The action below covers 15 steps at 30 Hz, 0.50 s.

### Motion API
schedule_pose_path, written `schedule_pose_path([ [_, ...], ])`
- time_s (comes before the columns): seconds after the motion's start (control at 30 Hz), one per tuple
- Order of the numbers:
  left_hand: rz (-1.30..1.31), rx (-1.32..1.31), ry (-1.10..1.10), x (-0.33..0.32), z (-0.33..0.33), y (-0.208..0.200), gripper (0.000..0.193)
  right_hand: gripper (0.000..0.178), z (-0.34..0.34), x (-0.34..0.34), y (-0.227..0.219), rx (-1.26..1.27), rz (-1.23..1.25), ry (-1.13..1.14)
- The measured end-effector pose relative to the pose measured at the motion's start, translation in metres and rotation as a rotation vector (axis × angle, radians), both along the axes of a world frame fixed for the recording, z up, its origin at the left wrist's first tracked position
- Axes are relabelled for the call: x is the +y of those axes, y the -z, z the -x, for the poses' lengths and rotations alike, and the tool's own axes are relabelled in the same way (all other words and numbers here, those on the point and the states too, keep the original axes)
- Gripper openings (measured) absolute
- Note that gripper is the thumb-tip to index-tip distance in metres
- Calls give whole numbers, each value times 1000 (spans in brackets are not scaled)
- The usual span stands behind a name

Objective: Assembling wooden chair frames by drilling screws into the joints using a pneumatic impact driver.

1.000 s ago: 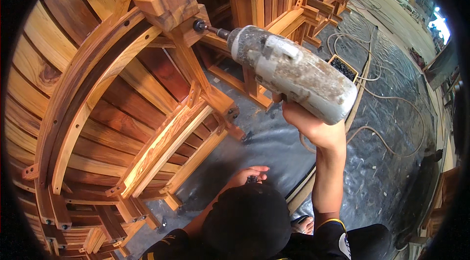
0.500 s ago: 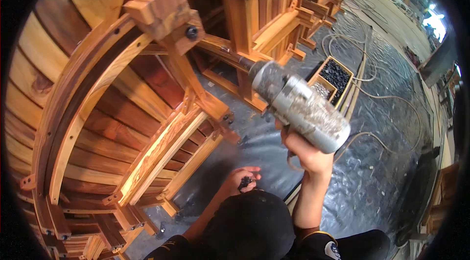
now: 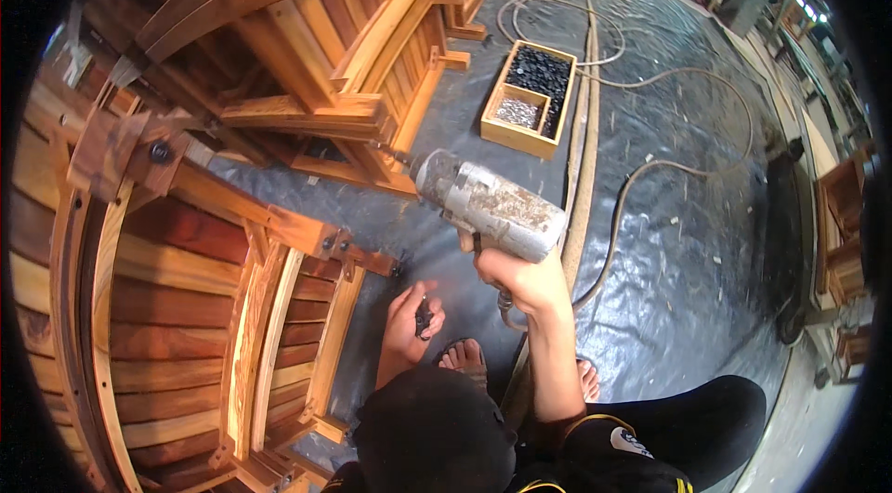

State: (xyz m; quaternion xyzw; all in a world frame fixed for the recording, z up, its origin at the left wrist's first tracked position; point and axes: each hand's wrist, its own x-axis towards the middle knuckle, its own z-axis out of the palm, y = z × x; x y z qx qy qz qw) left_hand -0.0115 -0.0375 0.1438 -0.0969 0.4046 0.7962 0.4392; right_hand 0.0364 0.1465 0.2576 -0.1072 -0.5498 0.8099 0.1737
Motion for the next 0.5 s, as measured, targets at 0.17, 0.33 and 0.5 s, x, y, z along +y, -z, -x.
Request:
schedule_pose_path([
  [0.17,28,37,-121,14,14,-9,23,31,-17,5,18,-62,132,12],
  [0.33,-91,66,-141,24,41,-19,20,27,-22,8,33,-116,152,11],
  [0.5,12,203,-196,37,52,-50,22,29,-28,6,36,-124,169,-21],
])
